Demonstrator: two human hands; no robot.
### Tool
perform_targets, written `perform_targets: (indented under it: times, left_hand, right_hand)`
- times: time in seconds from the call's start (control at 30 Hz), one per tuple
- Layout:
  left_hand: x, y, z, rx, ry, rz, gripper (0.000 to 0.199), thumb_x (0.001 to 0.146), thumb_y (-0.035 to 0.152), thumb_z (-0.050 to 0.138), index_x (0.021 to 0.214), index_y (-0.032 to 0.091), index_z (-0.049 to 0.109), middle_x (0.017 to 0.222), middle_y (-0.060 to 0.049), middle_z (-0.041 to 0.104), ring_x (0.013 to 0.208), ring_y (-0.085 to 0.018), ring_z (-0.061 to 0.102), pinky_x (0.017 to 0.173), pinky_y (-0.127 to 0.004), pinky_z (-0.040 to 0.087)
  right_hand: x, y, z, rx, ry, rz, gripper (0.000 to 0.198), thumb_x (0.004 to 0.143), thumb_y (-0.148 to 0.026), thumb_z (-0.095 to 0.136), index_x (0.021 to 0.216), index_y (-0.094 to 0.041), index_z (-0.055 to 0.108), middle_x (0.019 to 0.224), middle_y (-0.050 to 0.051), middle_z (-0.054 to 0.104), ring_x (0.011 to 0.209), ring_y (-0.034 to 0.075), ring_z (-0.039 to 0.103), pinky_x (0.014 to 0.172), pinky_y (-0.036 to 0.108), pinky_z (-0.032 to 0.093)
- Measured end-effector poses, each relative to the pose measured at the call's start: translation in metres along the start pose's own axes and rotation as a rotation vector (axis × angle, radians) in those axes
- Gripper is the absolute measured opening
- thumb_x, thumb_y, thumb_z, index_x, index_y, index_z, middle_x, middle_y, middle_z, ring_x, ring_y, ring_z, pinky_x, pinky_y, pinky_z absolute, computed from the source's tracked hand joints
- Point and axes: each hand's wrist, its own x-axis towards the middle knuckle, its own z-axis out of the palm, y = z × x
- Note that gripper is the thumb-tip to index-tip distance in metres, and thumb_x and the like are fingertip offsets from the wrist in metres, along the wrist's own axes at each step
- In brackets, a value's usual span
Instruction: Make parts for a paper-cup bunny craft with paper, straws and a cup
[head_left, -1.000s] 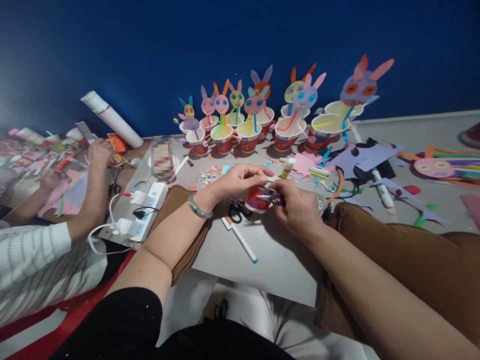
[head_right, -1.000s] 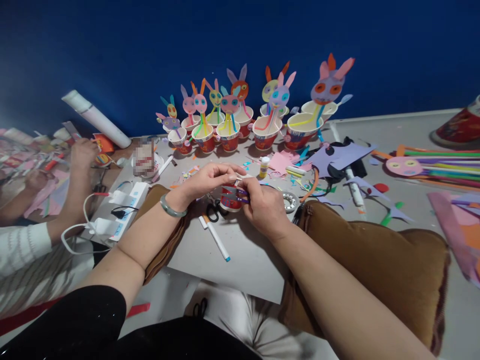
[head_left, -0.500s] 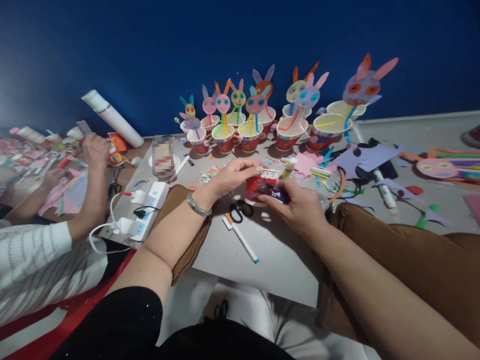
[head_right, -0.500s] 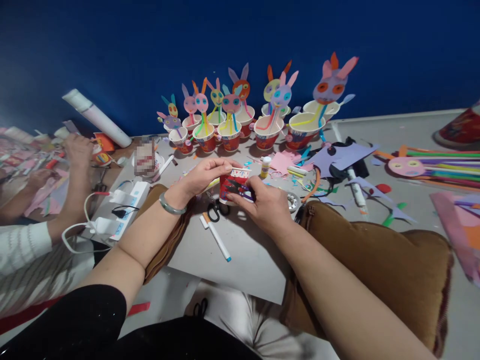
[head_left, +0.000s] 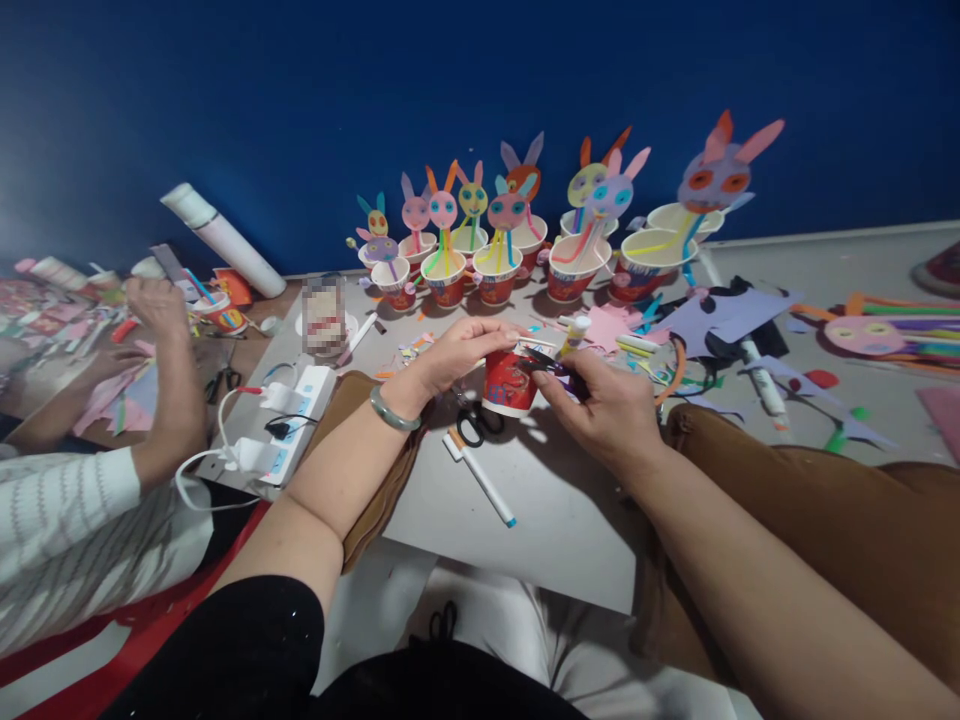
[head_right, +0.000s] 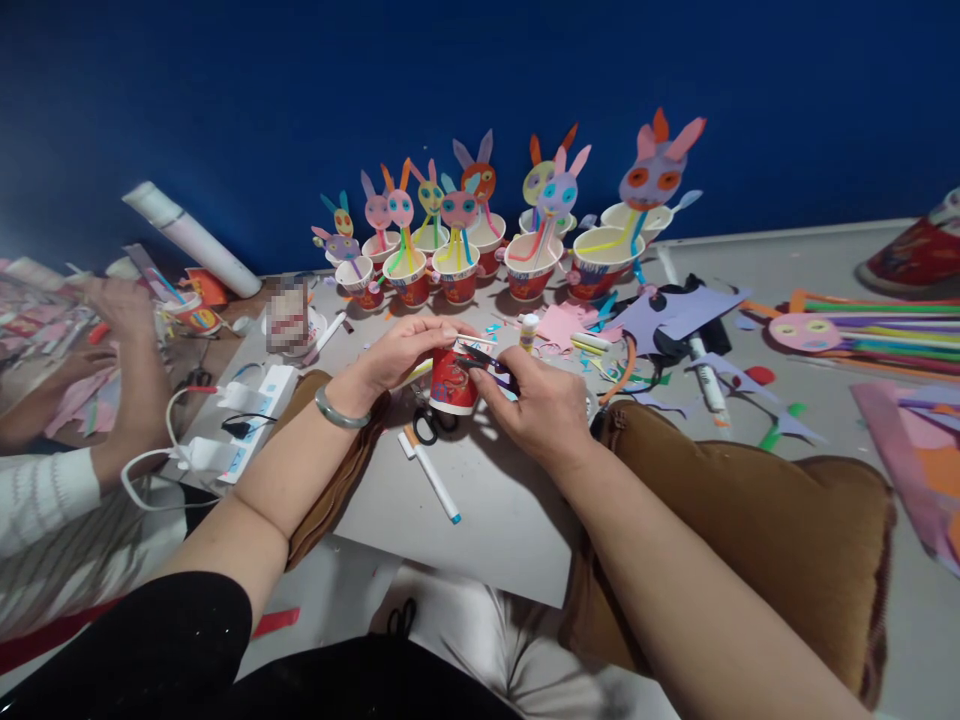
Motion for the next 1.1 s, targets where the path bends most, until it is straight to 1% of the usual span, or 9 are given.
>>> perform_targets:
  times: [0.17,0.27,0.33,0.5,0.7,0.9,1.1]
  left_hand:
    - [0.0007,-0.0011,-0.0015,-0.029,0.01,-0.025,0.036,0.071,0.043,0.077,0.088,0.012,0.073,0.095,-0.008,0.073,0.089,-0.016,0.066,0.089,-0.03,0.048]
    - [0.0009,-0.0018,-0.0022,-0.019,0.035,-0.04,0.035,0.07,0.041,0.078,0.087,0.011,0.072,0.098,-0.009,0.073,0.091,-0.017,0.066,0.09,-0.031,0.048]
    - [0.0007,-0.0018,-0.002,-0.002,0.045,-0.048,0.035,0.07,0.041,0.078,0.086,0.011,0.071,0.096,-0.009,0.073,0.09,-0.017,0.066,0.089,-0.031,0.048]
    - [0.0002,-0.0007,-0.0008,0.026,0.031,-0.038,0.037,0.071,0.045,0.075,0.083,0.011,0.069,0.086,-0.007,0.072,0.085,-0.017,0.065,0.086,-0.03,0.048]
    - [0.0011,-0.0026,-0.0025,0.045,0.019,-0.045,0.039,0.071,0.047,0.075,0.085,0.011,0.07,0.088,-0.009,0.071,0.088,-0.019,0.066,0.085,-0.032,0.049]
    - [0.0006,-0.0017,-0.0018,0.063,0.003,-0.013,0.035,0.073,0.046,0.073,0.08,0.012,0.068,0.083,-0.007,0.07,0.083,-0.017,0.065,0.083,-0.031,0.049]
    - [0.0004,-0.001,-0.0018,0.034,0.015,-0.045,0.032,0.07,0.042,0.076,0.079,0.012,0.068,0.079,-0.004,0.069,0.079,-0.014,0.063,0.081,-0.029,0.048]
  right_hand:
    - [-0.0003,0.002,-0.0005,-0.063,-0.015,-0.048,0.041,0.094,-0.054,0.046,0.087,-0.018,0.066,0.067,0.006,0.067,0.058,0.017,0.057,0.055,0.027,0.03]
    - [0.0002,0.001,-0.0018,-0.103,-0.032,-0.078,0.042,0.095,-0.053,0.044,0.086,-0.018,0.066,0.066,0.006,0.067,0.058,0.017,0.057,0.055,0.027,0.028]
    - [0.0007,-0.0003,-0.003,-0.12,-0.046,-0.084,0.043,0.096,-0.053,0.043,0.085,-0.018,0.066,0.065,0.006,0.066,0.057,0.017,0.056,0.054,0.027,0.028]
    - [0.0015,-0.0022,-0.0053,-0.094,-0.077,-0.074,0.048,0.098,-0.054,0.038,0.087,-0.018,0.067,0.064,0.006,0.066,0.056,0.016,0.056,0.054,0.026,0.028]
    - [0.0019,-0.0024,-0.006,-0.037,-0.107,-0.037,0.046,0.097,-0.054,0.038,0.089,-0.019,0.067,0.065,0.006,0.066,0.056,0.017,0.055,0.054,0.027,0.03]
    - [0.003,-0.0017,-0.0078,-0.011,-0.149,-0.025,0.045,0.097,-0.054,0.04,0.087,-0.019,0.066,0.063,0.006,0.064,0.056,0.018,0.055,0.055,0.027,0.03]
    - [0.004,-0.0015,-0.0088,-0.031,-0.186,-0.019,0.045,0.096,-0.054,0.04,0.085,-0.019,0.065,0.06,0.006,0.062,0.054,0.018,0.053,0.054,0.027,0.028]
